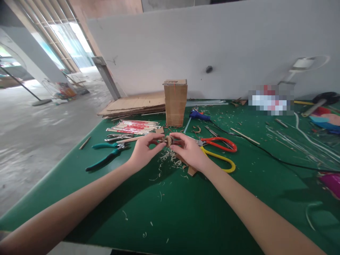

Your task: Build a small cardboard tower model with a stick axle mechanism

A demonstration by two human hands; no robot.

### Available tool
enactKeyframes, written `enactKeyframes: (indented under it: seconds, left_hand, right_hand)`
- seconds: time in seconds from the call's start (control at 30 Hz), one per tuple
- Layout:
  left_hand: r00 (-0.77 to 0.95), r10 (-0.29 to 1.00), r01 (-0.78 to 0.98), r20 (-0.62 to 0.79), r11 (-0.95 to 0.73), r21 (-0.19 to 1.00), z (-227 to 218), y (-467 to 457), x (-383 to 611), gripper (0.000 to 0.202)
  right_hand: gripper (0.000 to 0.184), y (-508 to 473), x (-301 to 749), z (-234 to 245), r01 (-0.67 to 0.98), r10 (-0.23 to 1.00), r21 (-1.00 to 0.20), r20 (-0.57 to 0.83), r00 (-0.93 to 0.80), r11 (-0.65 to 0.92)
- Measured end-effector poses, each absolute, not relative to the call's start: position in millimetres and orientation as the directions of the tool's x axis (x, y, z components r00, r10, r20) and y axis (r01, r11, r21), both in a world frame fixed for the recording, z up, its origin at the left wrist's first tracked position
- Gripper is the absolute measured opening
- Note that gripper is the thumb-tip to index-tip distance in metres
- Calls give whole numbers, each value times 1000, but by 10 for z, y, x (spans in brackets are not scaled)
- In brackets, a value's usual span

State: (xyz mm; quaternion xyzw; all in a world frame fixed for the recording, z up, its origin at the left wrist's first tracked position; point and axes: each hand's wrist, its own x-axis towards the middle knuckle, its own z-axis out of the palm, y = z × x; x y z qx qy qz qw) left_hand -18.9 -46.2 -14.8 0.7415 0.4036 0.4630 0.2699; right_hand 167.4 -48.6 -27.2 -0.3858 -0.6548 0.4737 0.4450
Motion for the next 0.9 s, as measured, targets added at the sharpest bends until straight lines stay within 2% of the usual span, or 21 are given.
enactKeyframes:
  seconds: [0.17, 0.37, 0.43, 0.53, 0.6, 0.67, 0.73, 0.83, 0.9]
  left_hand:
    - [259, 828, 368, 498, -561, 742, -94, -504, -206, 23]
    - [304, 853, 271, 424, -504, 820, -89, -516, -183, 22]
    - [247, 890, 173, 384, -431, 886, -94, -479, -187, 20]
    - [134, 941, -98, 312, -300, 949, -70, -383, -244, 15]
    - [167, 965, -299, 200, -144, 943, -47, -319, -303, 16]
    - [271, 959, -419, 87, 36, 907, -39, -279, -356, 20]
    - [345, 938, -462, 28, 144, 875, -51, -265, -385, 23]
    - [376, 926, -489, 18, 182, 853, -81, -273, -389, 23]
    - [380, 925, -502, 24, 184, 845, -90, -280, -380, 23]
  right_hand:
    - [30, -540, 1692, -205, 80, 916, -974, 169, -364, 211]
    - [32, -583, 1676, -146, 142, 905, -955, 188, -381, 259]
    - [28, -566, 1689, -156, 206, 927, -937, 210, -312, 281]
    - [27, -535, 1730, -162, 276, 938, -905, 271, -214, 325]
    - [29, -535, 1747, -148, 334, 931, -872, 302, -207, 357]
    - [31, -554, 1743, -130, 434, 908, -798, 346, -235, 417]
    - [31, -577, 1728, -127, 557, 875, -675, 391, -286, 484]
    - [33, -587, 1718, -169, 689, 835, -481, 402, -377, 542]
    - [36, -576, 1725, -213, 720, 816, -402, 394, -422, 566]
